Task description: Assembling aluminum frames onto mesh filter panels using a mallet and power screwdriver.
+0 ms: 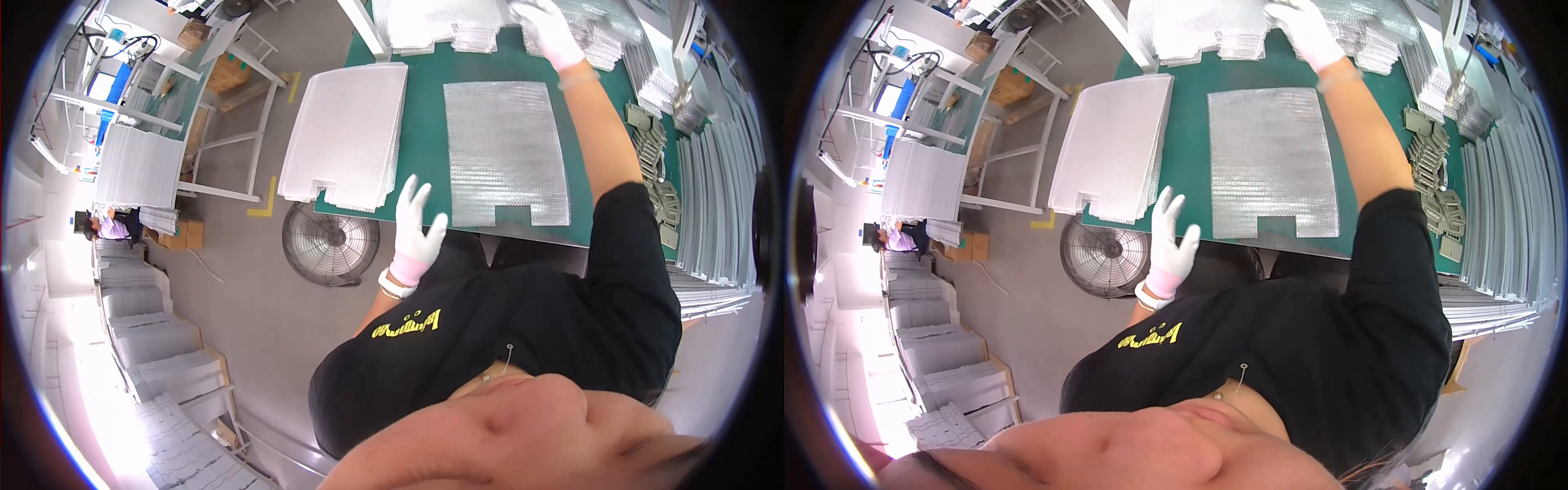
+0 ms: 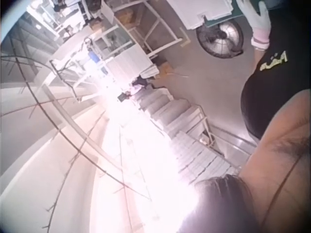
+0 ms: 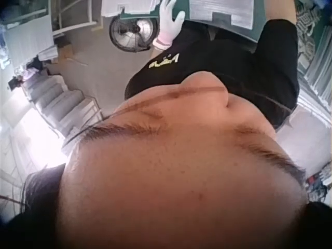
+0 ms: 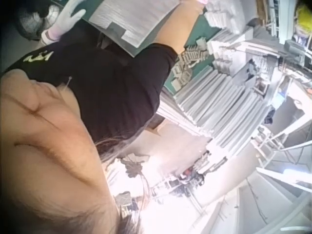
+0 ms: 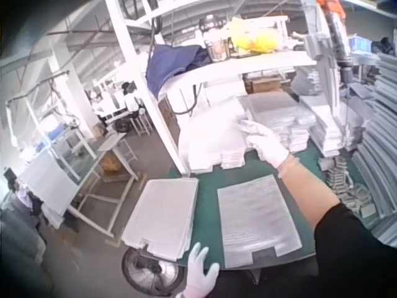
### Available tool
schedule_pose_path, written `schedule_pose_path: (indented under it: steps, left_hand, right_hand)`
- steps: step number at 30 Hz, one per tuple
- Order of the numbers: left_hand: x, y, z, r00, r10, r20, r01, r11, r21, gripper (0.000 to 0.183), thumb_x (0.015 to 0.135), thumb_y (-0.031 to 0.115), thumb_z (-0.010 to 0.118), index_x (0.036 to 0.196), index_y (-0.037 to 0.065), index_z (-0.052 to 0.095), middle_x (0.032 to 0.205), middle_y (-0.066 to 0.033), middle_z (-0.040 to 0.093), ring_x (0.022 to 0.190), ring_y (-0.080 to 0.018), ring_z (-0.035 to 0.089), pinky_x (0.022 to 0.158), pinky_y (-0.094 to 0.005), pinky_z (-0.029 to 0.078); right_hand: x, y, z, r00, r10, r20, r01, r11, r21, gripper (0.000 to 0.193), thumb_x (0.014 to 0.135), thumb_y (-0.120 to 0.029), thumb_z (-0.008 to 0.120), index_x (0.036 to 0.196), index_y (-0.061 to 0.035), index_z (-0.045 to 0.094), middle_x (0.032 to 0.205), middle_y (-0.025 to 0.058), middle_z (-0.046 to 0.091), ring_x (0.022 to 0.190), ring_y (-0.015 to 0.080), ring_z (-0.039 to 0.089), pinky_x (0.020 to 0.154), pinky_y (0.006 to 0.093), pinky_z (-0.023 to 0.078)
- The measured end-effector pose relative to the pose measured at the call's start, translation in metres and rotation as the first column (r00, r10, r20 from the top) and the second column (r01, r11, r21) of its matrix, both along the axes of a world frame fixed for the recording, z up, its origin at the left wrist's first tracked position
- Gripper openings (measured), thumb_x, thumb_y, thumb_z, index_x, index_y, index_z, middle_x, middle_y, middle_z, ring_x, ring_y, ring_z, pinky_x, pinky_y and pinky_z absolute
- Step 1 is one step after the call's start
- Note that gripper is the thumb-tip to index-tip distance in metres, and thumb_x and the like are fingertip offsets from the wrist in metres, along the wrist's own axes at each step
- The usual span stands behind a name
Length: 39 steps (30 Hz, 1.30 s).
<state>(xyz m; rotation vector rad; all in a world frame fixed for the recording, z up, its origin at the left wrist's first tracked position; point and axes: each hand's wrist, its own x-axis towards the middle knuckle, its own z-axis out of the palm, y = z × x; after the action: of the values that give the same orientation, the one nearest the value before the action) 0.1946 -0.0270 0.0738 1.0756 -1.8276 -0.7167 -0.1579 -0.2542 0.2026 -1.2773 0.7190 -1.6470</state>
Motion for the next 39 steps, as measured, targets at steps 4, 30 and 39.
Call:
schedule_pose_path:
  steps: [4,30,39]
  left_hand:
    - [-0.007,-0.028,0.013,0.819,-0.041,-0.573,0.202,0.954,0.221,0.053,0.101,0.016,0.053,0.147,-0.006,0.039,0.155,-0.0225,0.037,0.142,-0.0340,0.040,0.118,-0.0440,0.032]
    - [-0.065,-0.030,-0.009,0.900,0.081,0.429,-0.206,0.945,0.254,0.067,0.085,0.029,0.073,0.139,-0.002,0.047,0.123,-0.0249,0.064,0.110,-0.0392,0.064,0.093,-0.0417,0.052]
    - [-0.064,-0.033,-0.022,0.853,0.120,0.507,-0.198,0.975,0.103,0.069,0.086,0.032,0.072,0.141,-0.001,0.046,0.124,-0.0240,0.063,0.110,-0.0375,0.064,0.092,-0.0409,0.053]
  right_hand:
    - [-0.025,0.091,-0.051,0.987,-0.085,-0.137,0.081,0.996,-0.030,0.059,0.091,-0.013,0.060,0.146,0.0016,0.045,0.142,0.0173,0.057,0.104,0.0200,0.065,0.088,0.0305,0.050]
    - [0.022,0.290,-0.139,0.344,-0.340,-0.875,0.585,0.807,-0.084,0.040,0.086,-0.014,0.068,0.125,-0.0055,0.064,0.120,0.0178,0.066,0.107,0.0327,0.065,0.092,0.0369,0.052]
    - [0.021,0.290,-0.150,0.222,-0.303,-0.927,0.571,0.811,-0.129,0.041,0.087,-0.017,0.068,0.127,-0.0070,0.063,0.130,0.0171,0.062,0.115,0.0348,0.062,0.097,0.0399,0.051]
